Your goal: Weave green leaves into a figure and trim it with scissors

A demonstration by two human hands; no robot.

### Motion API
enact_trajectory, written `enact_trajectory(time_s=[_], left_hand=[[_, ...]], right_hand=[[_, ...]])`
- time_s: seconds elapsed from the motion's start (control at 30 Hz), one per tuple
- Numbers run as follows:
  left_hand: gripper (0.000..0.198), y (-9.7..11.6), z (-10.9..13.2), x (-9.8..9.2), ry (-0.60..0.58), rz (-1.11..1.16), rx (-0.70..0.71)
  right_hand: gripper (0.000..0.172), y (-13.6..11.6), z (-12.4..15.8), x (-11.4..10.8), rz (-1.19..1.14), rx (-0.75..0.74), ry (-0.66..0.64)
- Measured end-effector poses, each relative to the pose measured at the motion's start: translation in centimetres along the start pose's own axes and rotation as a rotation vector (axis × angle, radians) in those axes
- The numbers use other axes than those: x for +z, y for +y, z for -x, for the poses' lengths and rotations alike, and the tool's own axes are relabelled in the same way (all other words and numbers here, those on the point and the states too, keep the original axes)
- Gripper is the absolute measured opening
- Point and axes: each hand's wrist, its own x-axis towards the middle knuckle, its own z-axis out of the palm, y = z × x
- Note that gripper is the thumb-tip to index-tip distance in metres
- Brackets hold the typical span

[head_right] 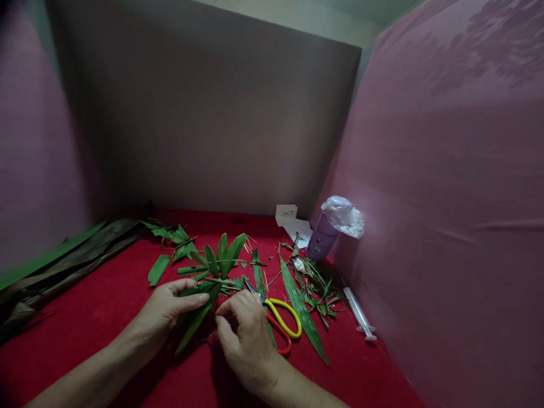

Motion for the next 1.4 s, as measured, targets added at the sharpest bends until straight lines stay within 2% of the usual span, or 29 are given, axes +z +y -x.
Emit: enact_trajectory(time_s=[0.4,0.83,1.1,1.4], left_hand=[[0.026,0.5,0.0,-0.1,-0.032,-0.019,-0.013],[0.028,0.6,-0.1,-0.2,0.014,0.002,-0.018],[0.02,1.3,-0.8,-0.5,0.096,0.125,-0.002],[0.019,1.7,-0.8,-0.7,0.083,0.124,0.043]], right_hand=[[0.013,0.0,0.1,0.0,0.01,0.004,0.012],[0.012,-0.2,0.1,0.0,0.011,0.01,0.037],[0.017,0.7,-1.2,-1.6,-0.074,0.06,0.231],[0.014,2.1,-1.8,-1.4,0.053,0.013,0.284]])
